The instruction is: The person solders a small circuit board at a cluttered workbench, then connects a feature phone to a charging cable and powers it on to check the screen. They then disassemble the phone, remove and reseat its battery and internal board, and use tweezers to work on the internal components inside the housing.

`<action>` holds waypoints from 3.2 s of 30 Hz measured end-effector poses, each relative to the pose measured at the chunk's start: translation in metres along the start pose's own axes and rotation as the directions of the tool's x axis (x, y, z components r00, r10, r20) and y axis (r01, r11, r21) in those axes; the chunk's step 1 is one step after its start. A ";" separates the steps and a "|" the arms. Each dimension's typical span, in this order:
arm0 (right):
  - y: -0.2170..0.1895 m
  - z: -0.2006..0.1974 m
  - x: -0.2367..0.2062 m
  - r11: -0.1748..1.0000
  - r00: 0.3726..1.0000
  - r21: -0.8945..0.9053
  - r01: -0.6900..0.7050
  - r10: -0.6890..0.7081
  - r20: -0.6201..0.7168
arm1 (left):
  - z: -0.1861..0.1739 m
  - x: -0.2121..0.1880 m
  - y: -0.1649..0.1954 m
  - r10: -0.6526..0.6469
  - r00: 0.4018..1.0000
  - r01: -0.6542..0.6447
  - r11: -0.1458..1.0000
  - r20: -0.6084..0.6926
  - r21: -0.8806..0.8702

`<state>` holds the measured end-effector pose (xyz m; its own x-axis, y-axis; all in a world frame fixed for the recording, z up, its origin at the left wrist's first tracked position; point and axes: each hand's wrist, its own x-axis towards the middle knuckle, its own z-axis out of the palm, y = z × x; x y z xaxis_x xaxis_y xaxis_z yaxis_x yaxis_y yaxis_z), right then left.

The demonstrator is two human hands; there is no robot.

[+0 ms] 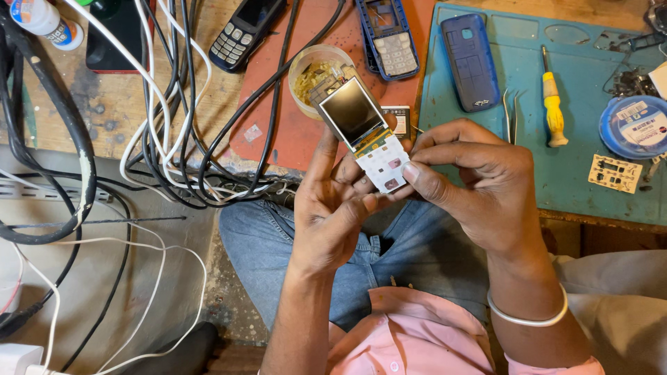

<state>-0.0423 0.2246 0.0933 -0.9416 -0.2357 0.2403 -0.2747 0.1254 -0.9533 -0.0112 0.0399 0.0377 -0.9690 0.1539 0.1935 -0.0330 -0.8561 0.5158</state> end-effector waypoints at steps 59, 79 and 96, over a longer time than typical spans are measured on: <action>0.002 0.005 0.001 0.996 0.996 0.027 0.087 -0.087 -0.012 | 0.011 0.008 0.000 0.031 0.997 -0.022 0.992 -0.077 0.121; -0.015 0.020 0.002 0.768 0.940 -0.597 0.233 -0.335 -0.064 | 0.008 0.010 -0.007 0.050 0.990 -0.028 0.986 -0.128 0.163; -0.006 -0.003 0.008 0.985 0.978 -0.170 -0.041 0.005 -0.207 | 0.008 0.009 0.000 0.018 0.990 0.008 0.983 -0.139 0.183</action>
<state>-0.0492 0.2253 0.1013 -0.9628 -0.0303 0.2684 -0.2651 0.2972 -0.9173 -0.0179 0.0452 0.0460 -0.9940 0.0689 0.0850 0.0046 -0.7501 0.6614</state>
